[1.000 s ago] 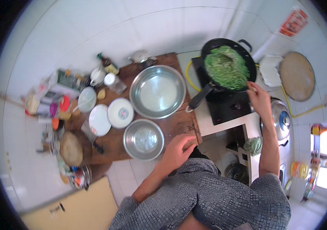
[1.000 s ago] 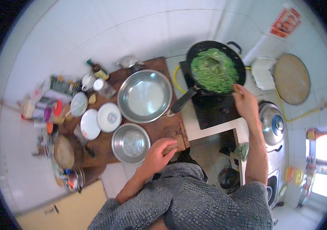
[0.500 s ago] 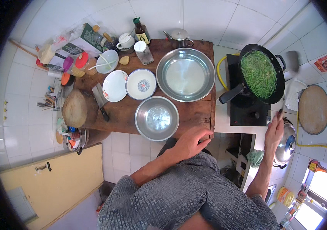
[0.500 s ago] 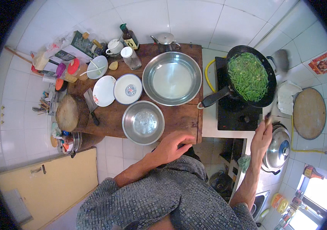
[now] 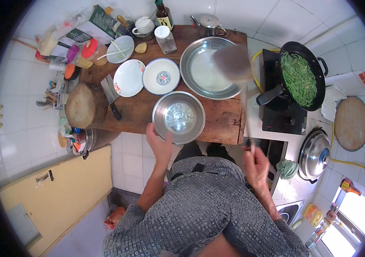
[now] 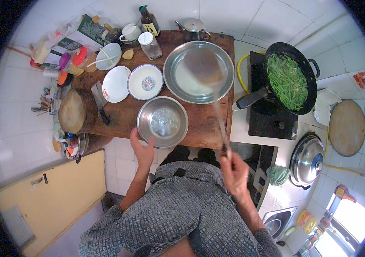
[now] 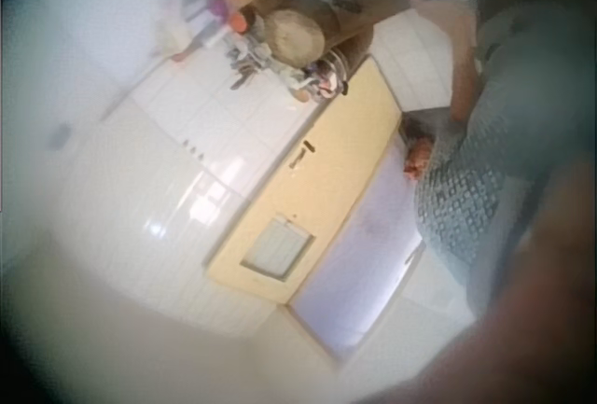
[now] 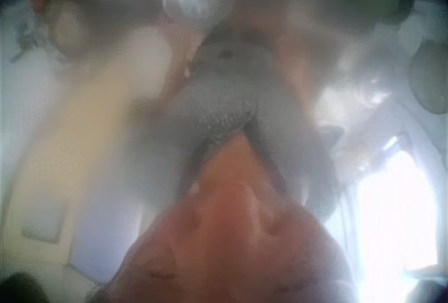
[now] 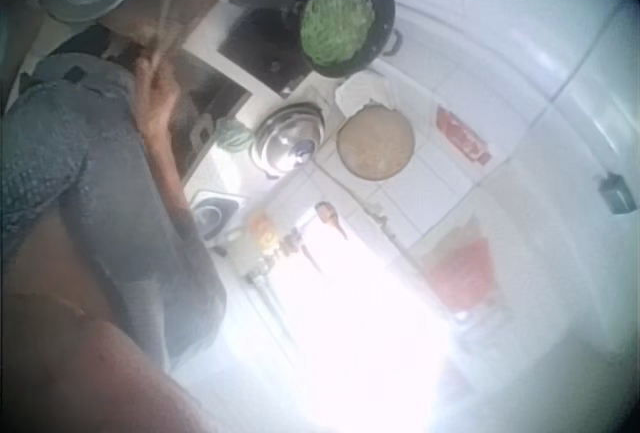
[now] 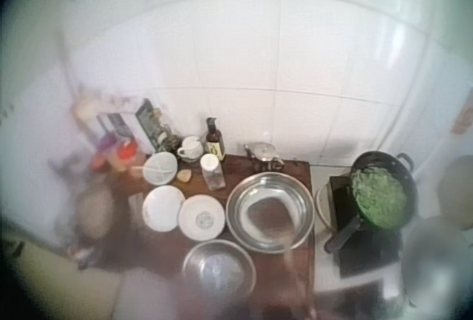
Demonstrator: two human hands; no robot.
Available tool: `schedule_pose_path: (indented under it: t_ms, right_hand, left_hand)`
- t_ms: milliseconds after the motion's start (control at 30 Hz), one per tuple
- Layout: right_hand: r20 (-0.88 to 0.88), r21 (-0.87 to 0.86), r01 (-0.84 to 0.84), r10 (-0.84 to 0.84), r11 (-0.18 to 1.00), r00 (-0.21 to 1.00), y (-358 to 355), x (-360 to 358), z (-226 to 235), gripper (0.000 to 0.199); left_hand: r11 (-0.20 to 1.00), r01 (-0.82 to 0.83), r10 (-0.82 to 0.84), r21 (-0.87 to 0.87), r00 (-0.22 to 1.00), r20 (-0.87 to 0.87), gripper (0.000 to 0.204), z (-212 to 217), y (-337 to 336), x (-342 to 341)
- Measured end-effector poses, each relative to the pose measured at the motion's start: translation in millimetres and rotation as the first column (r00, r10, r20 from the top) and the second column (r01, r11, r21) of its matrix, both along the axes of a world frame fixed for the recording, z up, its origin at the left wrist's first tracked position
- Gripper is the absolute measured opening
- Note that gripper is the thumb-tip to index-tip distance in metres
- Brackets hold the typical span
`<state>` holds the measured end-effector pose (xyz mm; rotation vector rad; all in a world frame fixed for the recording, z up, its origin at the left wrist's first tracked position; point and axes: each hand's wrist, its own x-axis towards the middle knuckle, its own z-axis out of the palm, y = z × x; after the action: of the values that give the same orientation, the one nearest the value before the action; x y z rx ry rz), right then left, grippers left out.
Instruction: The person chops green beans on a wooden cutting board and adds them to a wok containing other vegetables. They then stir the vegetables in the wok and wash a metal bowl in the sink.
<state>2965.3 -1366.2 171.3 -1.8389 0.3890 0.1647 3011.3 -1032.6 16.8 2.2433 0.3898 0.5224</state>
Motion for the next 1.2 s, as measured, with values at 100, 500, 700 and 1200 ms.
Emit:
schedule_pose_path:
  t_ms: [100,500,700,1200]
  right_hand:
    - [-0.073,-0.007,-0.104,0.103,0.995,0.992,25.4,-4.9,-25.2,0.023]
    - [-0.173,-0.211,-0.326,0.293,0.921,0.940,-29.2,-43.2,-97.4,0.026]
    - [-0.266,-0.028,-0.244,0.228,0.969,0.936,-29.2,-45.2,-141.3,0.033]
    - [0.143,-0.664,-0.270,0.473,0.697,0.870,12.1,55.6,-171.4,0.034]
  left_hand:
    - [0.909,-0.219,0.115,-0.354,0.949,-0.293,0.047,-36.2,24.7,-6.7]
    - [0.592,-0.255,-0.178,-0.765,0.884,-0.433,0.025,-28.0,68.8,-36.9]
    - [0.619,-0.310,-0.113,-0.721,0.874,-0.473,0.023,7.0,99.1,-47.5]
    - [0.547,-0.234,-0.244,-0.804,0.874,-0.421,0.024,59.3,89.7,-10.5]
